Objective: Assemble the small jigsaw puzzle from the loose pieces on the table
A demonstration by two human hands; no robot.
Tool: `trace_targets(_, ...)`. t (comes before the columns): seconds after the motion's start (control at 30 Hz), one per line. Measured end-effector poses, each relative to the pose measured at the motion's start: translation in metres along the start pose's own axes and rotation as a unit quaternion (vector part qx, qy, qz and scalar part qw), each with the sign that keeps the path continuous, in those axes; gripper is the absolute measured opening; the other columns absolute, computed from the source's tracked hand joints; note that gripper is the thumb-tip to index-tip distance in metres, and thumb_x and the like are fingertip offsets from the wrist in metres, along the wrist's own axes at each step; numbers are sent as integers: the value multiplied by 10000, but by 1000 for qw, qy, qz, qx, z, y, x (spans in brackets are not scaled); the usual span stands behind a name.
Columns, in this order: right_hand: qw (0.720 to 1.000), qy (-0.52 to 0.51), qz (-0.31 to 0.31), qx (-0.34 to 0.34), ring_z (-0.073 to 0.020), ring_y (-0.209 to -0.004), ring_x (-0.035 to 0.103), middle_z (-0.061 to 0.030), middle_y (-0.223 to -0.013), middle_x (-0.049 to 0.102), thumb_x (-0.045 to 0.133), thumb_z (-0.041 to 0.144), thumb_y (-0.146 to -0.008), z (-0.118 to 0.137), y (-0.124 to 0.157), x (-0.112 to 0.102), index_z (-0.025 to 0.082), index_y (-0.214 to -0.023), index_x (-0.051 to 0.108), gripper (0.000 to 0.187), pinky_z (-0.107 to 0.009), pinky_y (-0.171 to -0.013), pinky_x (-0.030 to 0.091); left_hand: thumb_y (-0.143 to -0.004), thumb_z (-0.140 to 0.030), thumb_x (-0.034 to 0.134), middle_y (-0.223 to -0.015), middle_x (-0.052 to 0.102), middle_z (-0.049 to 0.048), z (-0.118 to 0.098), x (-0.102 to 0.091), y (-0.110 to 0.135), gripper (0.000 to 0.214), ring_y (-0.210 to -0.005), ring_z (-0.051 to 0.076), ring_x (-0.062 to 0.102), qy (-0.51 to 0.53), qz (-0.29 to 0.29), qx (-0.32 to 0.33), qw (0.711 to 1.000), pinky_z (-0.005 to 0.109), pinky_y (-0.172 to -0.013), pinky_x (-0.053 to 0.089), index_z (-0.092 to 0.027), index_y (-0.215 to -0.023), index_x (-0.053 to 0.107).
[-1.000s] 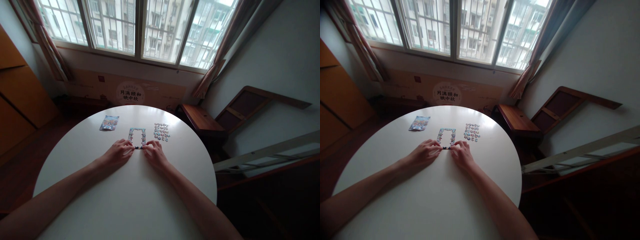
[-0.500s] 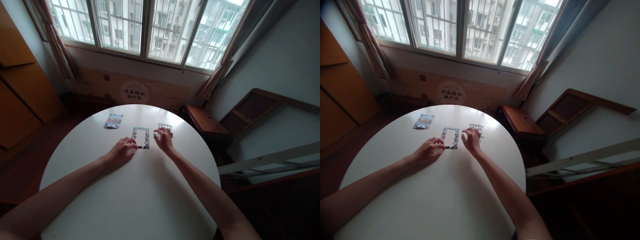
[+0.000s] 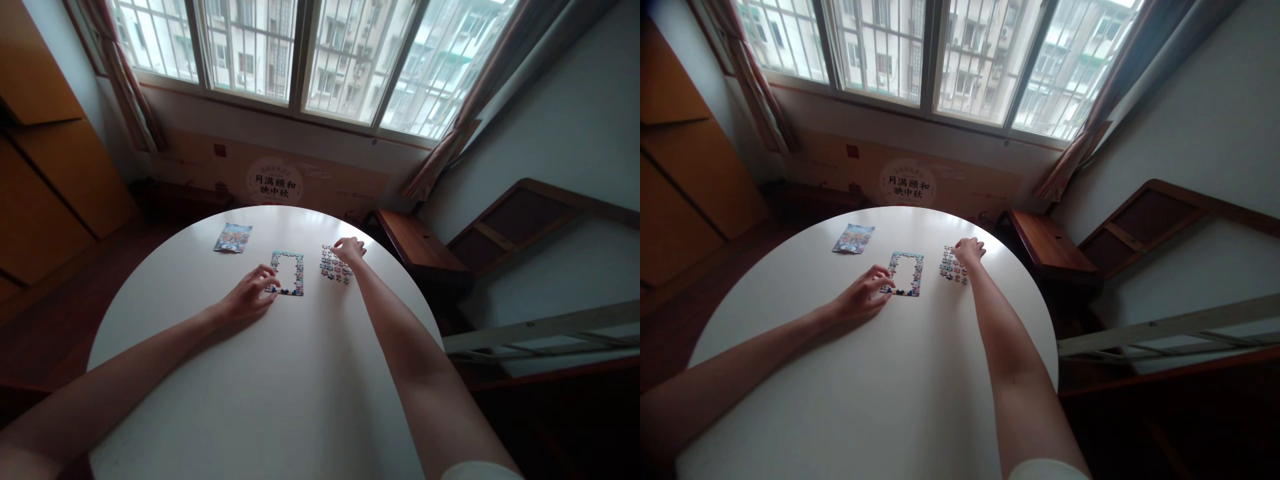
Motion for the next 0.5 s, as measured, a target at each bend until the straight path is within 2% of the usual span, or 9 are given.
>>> trace_targets(0.2,1000,10,15,-5,-334,-1187,396,-133,-1193,484,726,483,-731,-2,-7,6,230,-958,737,341,-440,-942,359,-853,-226,560,-1109,497,71,0,-1,-1,126,-1001,198,583,6,10,-1,1000,378,-925,494,-213,-941,649)
trace_targets(0.5,1000,8,4,-14,-350,-1175,408,-159,-1179,482,742,407,-710,-4,-5,17,196,-961,732,328,-467,-931,374,-849,-233,575,-1141,507,77,1,1,0,191,-1003,202,596,11,0,-11,1000,389,-939,488,-222,-1037,603)
Point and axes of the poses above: each hand's wrist, its own y-axis away from the middle knuckle, its own x-axis out of the palm, z = x × y, the point moved 1 cm from there along -y, towards the middle knuckle
